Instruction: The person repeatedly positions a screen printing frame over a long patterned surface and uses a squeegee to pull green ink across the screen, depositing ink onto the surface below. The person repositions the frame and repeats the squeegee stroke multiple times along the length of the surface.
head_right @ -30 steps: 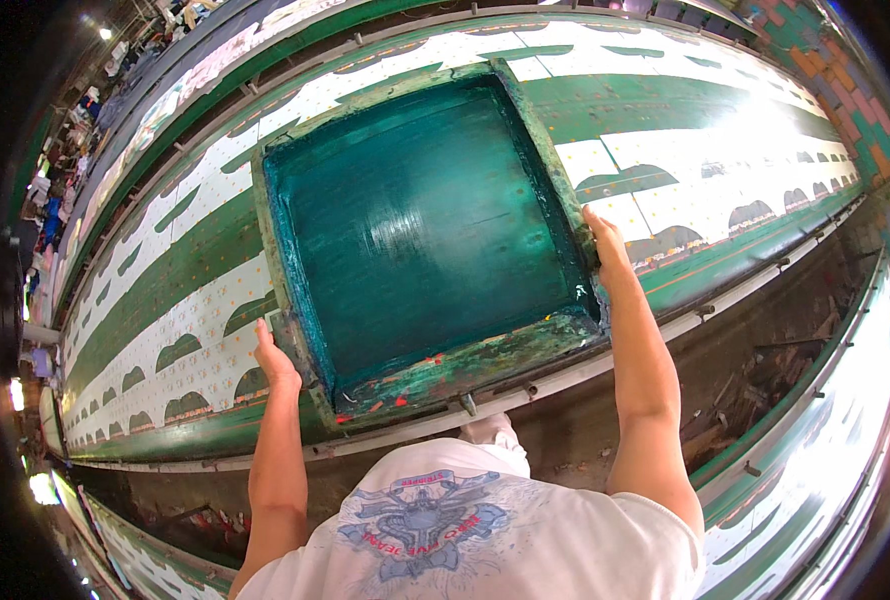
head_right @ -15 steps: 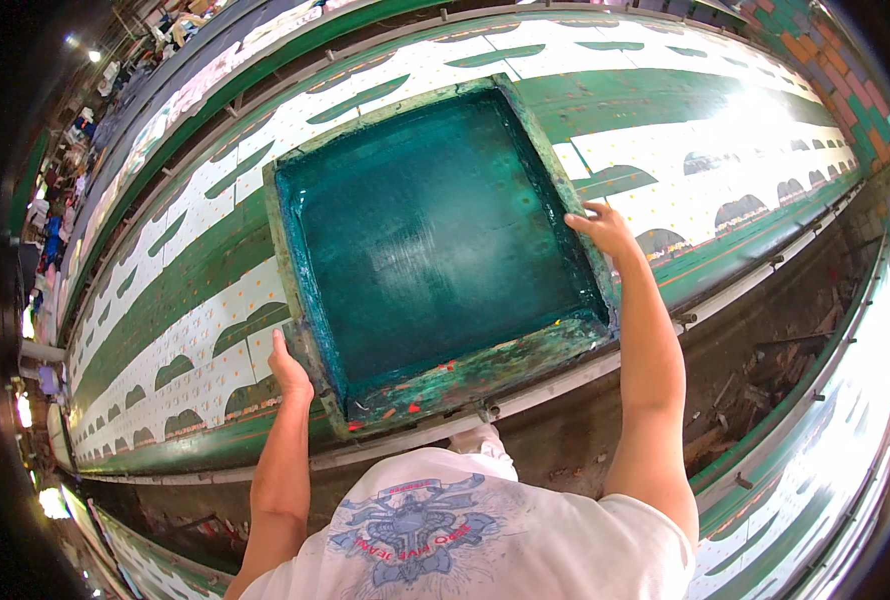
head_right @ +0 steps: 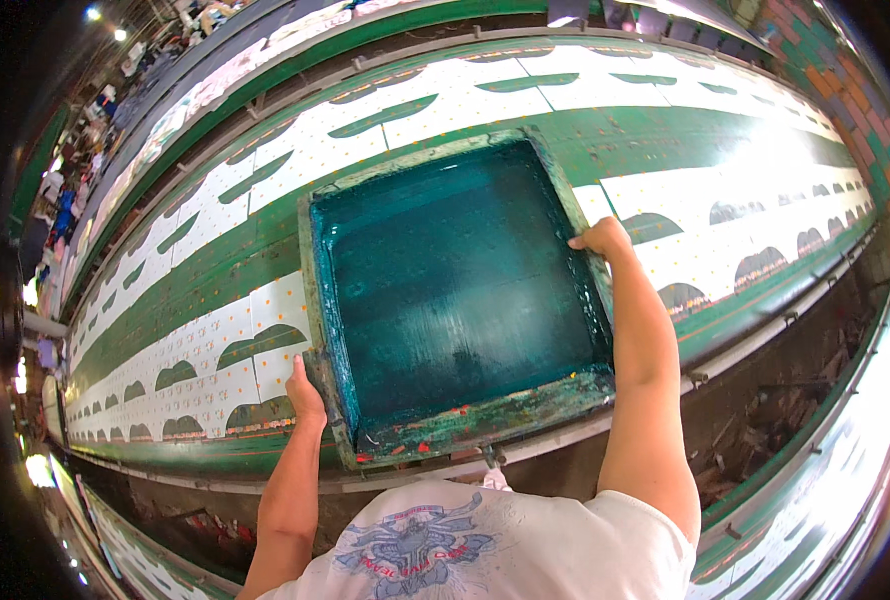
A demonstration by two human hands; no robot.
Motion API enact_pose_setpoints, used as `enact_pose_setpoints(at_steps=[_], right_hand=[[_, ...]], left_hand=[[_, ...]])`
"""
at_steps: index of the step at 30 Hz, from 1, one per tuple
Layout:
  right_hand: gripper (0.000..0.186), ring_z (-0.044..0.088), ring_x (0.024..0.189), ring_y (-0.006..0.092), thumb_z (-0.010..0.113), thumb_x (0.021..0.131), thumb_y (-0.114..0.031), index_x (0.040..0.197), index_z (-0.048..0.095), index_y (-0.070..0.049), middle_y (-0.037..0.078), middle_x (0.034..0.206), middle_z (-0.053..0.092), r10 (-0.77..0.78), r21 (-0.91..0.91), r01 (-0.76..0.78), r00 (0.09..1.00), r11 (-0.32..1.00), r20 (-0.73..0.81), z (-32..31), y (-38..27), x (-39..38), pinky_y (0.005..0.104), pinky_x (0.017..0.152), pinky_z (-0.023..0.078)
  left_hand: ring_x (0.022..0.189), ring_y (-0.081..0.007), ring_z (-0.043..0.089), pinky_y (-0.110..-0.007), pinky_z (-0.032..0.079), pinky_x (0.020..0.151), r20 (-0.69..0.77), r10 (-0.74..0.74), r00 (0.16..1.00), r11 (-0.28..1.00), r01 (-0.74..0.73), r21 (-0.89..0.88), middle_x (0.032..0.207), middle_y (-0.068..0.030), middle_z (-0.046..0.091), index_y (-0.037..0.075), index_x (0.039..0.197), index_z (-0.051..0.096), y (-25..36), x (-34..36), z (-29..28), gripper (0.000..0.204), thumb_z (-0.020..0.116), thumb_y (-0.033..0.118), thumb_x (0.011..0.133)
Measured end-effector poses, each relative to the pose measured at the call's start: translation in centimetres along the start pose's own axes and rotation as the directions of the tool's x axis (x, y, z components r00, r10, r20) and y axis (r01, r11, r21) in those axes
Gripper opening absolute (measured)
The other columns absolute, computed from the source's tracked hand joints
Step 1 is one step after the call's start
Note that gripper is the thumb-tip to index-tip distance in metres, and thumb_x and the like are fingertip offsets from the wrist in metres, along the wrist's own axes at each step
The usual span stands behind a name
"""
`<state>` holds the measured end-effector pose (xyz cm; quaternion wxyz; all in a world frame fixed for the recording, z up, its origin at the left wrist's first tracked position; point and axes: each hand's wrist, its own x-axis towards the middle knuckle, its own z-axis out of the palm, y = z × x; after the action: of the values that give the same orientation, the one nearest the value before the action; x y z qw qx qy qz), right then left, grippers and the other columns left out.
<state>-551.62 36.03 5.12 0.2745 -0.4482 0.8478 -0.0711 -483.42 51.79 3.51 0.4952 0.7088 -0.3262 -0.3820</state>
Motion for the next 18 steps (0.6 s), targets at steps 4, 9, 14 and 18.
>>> enact_pose_setpoints(at_steps=[4, 9, 14, 18], right_hand=[[0.051, 0.065, 0.068, 0.0287, 0.103, 0.077, -0.031, 0.107, 0.079, 0.003, 0.013, 0.086, 0.072, 0.037, 0.263, -0.046, 0.999, 0.964, 0.037, 1.6, -1.0, -0.4, 0.0495, 0.056, 0.050], [0.050, 0.062, 0.077, 0.0238, 0.102, 0.079, -0.020, 0.120, 0.078, -0.005, 0.007, 0.096, 0.072, 0.087, 0.441, -0.101, 0.995, 0.892, 0.052, 1.5, -1.0, -1.4, 0.0435, 0.063, 0.048], [0.034, 0.077, 0.091, 0.0249, 0.080, 0.095, -0.006, 0.129, 0.079, -0.007, 0.014, 0.107, 0.081, 0.043, 0.544, 0.085, 0.975, 0.834, -0.219, 0.8, 4.1, -4.6, 0.0428, 0.079, 0.061], [0.024, 0.077, 0.099, 0.0335, 0.076, 0.097, -0.004, 0.121, 0.080, -0.005, 0.015, 0.112, 0.081, -0.384, 0.260, 0.543, 0.792, 0.798, -0.474, 4.2, -1.1, -18.5, 0.0426, 0.090, 0.061]], left_hand=[[0.082, -0.0193, 0.052, -0.042, 0.045, 0.079, -0.049, 0.033, 0.998, 0.999, -0.031, 0.036, 0.084, -0.0063, 0.063, -0.007, 0.095, 0.073, 0.1, -0.6, -0.6, 0.068, 0.051, 0.054, 0.116], [0.086, -0.0200, 0.055, -0.042, 0.046, 0.082, -0.074, 0.007, 0.997, 1.000, -0.005, 0.027, 0.091, -0.0074, 0.067, -0.009, 0.103, 0.074, -0.1, -0.3, -1.0, 0.068, 0.052, 0.054, 0.116], [0.094, -0.0255, 0.065, -0.045, 0.051, 0.091, -0.013, -0.037, 0.999, 0.996, 0.036, -0.087, 0.101, -0.0137, 0.076, -0.012, 0.111, 0.075, 1.2, -0.6, 1.1, 0.071, 0.051, 0.055, 0.116], [0.096, -0.0340, 0.071, -0.050, 0.051, 0.093, -0.114, 0.029, 0.993, 0.963, 0.003, 0.271, 0.103, -0.0240, 0.079, -0.010, 0.115, 0.078, -1.5, 0.6, -1.8, 0.074, 0.047, 0.057, 0.117]])
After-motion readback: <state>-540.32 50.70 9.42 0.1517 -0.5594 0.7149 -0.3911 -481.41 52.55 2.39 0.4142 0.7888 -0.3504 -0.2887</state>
